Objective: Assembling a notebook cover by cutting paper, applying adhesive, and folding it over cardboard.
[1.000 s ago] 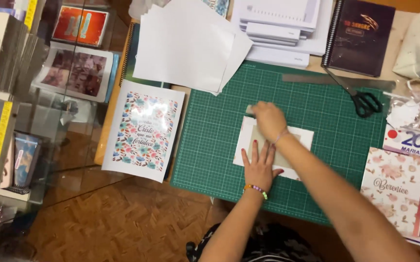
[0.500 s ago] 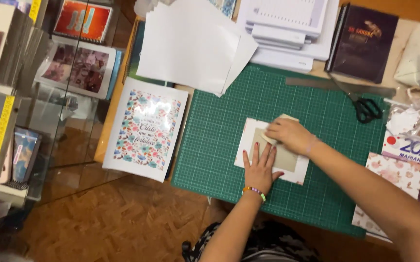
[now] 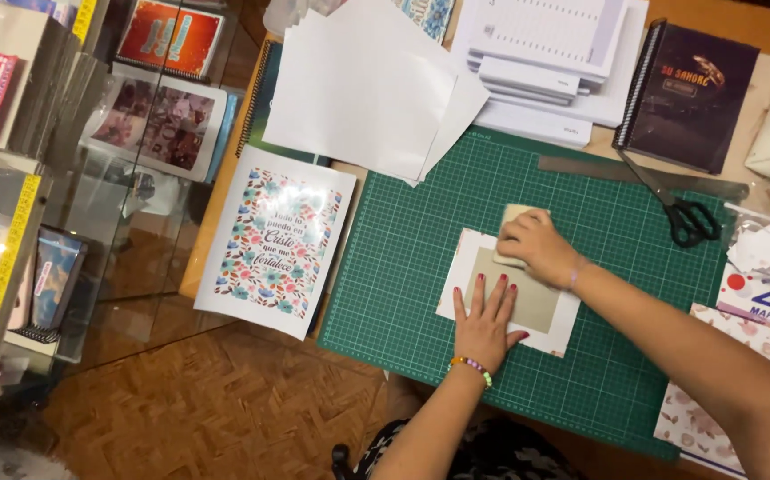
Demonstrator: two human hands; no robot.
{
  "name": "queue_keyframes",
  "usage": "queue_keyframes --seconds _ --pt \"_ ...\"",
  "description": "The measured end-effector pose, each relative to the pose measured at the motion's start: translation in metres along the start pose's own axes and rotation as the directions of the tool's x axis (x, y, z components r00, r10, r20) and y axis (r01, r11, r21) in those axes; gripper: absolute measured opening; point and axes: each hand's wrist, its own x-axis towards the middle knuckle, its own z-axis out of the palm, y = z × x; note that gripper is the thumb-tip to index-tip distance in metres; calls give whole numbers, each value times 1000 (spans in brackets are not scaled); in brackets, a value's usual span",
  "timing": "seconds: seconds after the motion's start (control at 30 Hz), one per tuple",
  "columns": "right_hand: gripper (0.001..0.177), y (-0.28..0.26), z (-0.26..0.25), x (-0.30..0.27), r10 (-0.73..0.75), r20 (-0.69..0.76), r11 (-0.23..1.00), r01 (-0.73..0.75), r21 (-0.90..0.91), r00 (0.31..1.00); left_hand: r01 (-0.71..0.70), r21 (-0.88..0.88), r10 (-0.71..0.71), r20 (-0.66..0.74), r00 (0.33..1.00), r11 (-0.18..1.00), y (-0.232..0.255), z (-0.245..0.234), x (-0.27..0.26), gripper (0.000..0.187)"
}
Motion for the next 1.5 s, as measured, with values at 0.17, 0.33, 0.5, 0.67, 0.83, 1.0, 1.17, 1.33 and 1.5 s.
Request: queue_keyframes --seconds 0.17,0.33,0.5,0.67,0.83,1.0,1.17,1.33,1.5 --pt "37 -12 -2 46 -21 -54 999 22 31 998 -6 15 6 -47 999 1000 -2 8 5 85" --pt "33 -30 5 78 -9 -106 1000 10 3 994 -16 17 17 -88 996 1000 -4 14 4 86" --pt "32 -18 -33 58 82 -114 993 -71 96 990 -18 25 20 -100 995 1000 -2 4 0 85" --pt "32 7 -41 -75 197 100 975 -185 -119 975 -32 31 34 -79 996 999 3 -1 -2 85" --pt "39 33 -50 -160 363 269 904 -266 -335 892 -8 49 11 -47 999 999 2 -7 3 86" --pt "45 28 -78 -96 323 -122 945 -315 87 938 16 76 -13 -32 999 997 7 -11 0 88" --pt "45 20 -46 -17 282 -194 947 -305 -102 940 -10 65 10 8 1000 998 3 -22 1 75" --pt "68 -7 -53 -20 390 -27 921 -390 1 921 -102 97 108 -62 992 990 -13 -14 9 61" --pt "76 -73 -51 -95 790 -115 580 -675 456 602 13 -60 -28 -266 964 998 -36 -34 21 54"
